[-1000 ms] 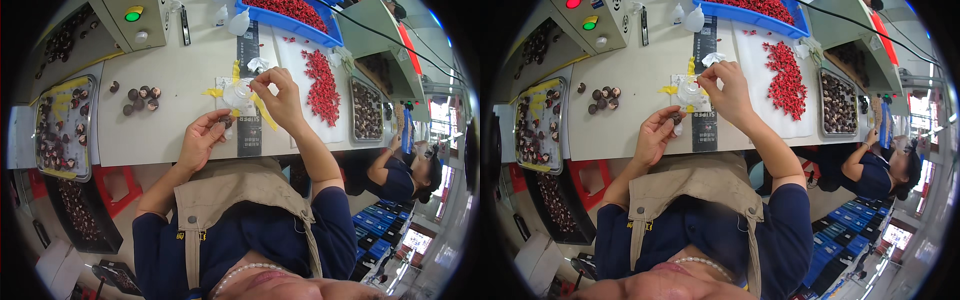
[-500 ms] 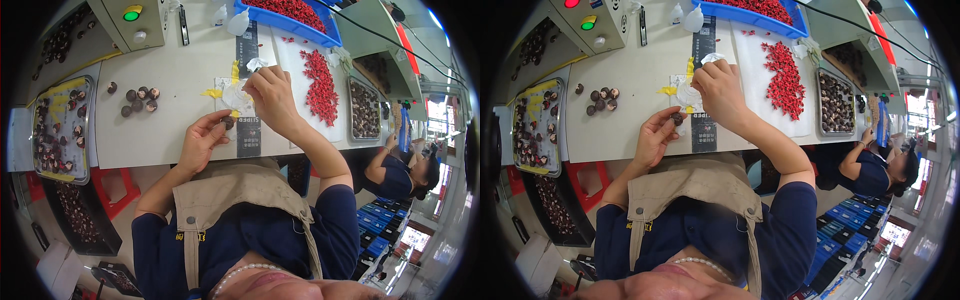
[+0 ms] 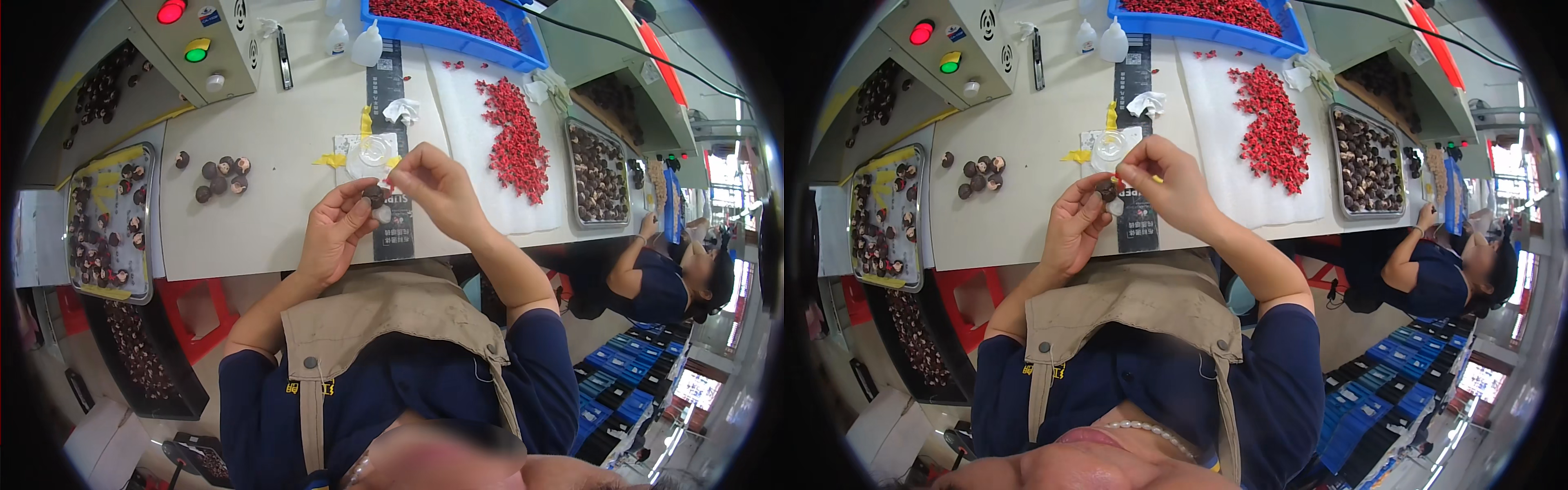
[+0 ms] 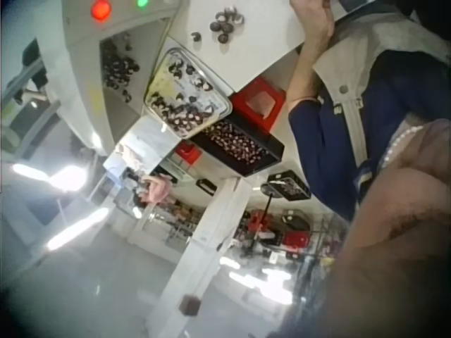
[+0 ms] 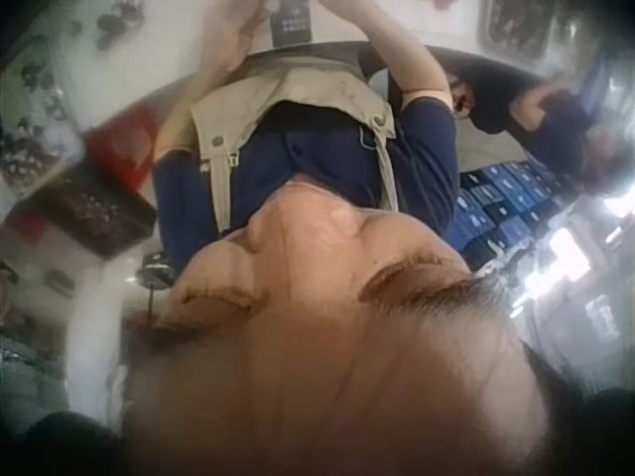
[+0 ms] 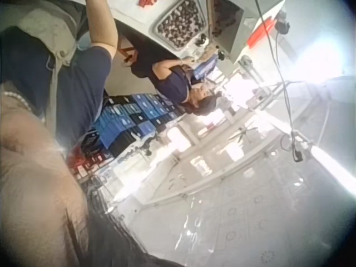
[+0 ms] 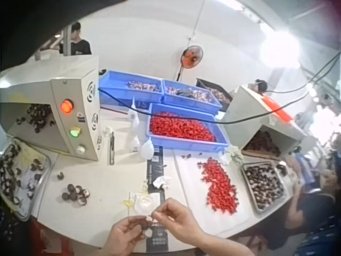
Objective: The recorder is assembling small plastic components by inserting red pieces into brown circular bases and applying an adhesive.
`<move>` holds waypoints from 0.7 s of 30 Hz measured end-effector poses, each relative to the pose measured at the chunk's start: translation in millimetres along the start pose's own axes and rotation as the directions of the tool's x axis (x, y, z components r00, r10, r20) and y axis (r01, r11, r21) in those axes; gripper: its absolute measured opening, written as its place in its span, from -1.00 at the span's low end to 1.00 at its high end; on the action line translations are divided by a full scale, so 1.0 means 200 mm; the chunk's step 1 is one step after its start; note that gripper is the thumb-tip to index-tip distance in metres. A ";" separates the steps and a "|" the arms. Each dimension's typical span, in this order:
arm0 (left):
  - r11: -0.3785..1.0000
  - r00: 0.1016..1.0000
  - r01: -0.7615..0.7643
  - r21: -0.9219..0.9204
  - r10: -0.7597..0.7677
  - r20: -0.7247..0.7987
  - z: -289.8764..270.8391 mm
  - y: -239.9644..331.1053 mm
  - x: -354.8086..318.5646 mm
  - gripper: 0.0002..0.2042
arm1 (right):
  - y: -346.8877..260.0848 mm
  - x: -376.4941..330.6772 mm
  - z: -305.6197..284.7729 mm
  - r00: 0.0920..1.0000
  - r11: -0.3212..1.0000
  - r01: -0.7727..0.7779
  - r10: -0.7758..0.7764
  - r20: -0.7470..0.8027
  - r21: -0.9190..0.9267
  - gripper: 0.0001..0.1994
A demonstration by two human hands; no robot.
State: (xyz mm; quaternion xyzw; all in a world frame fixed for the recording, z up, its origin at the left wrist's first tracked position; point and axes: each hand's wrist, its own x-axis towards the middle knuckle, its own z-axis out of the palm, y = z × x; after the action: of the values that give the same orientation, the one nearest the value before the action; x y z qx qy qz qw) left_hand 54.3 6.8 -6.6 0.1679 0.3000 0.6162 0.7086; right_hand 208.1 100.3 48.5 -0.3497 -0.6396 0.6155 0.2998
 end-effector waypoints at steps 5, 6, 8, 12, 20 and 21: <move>0.998 0.999 0.044 -0.034 -0.045 -0.018 0.05 -0.01 0.00 -0.68 | 0.03 -0.05 -0.02 1.000 0.999 0.022 -0.022 0.015 -0.024 -0.89; 0.998 1.000 0.025 -0.052 -0.025 -0.002 0.04 -0.02 0.00 -0.68 | 0.03 -0.06 -0.02 1.000 0.999 0.026 -0.026 0.013 -0.035 -0.89; 0.998 1.000 0.006 -0.067 -0.005 0.016 0.05 -0.02 -0.01 -0.68 | 0.02 -0.07 -0.02 0.999 0.998 0.033 -0.033 0.009 -0.045 -0.89; 0.999 1.000 0.017 -0.038 -0.018 -0.026 0.07 -0.02 -0.02 -0.69 | 0.03 -0.09 0.00 0.997 0.996 0.076 -0.076 -0.004 -0.054 -0.90; 0.998 0.999 -0.042 0.036 0.043 -0.022 0.07 -0.03 -0.04 -0.71 | -0.07 -0.12 -0.01 0.998 0.945 0.056 -0.062 -0.007 -0.323 -0.93; 0.996 0.998 -0.061 0.060 0.063 -0.025 0.07 -0.03 -0.04 -0.71 | -0.08 -0.13 -0.01 0.998 0.938 0.053 -0.061 -0.013 -0.343 -0.92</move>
State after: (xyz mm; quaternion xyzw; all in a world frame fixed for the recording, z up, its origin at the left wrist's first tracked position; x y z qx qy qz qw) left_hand 66.8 0.3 2.9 0.1898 0.3224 0.6309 0.6797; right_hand 223.6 81.1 65.0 -0.3850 -0.7430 0.4820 0.2597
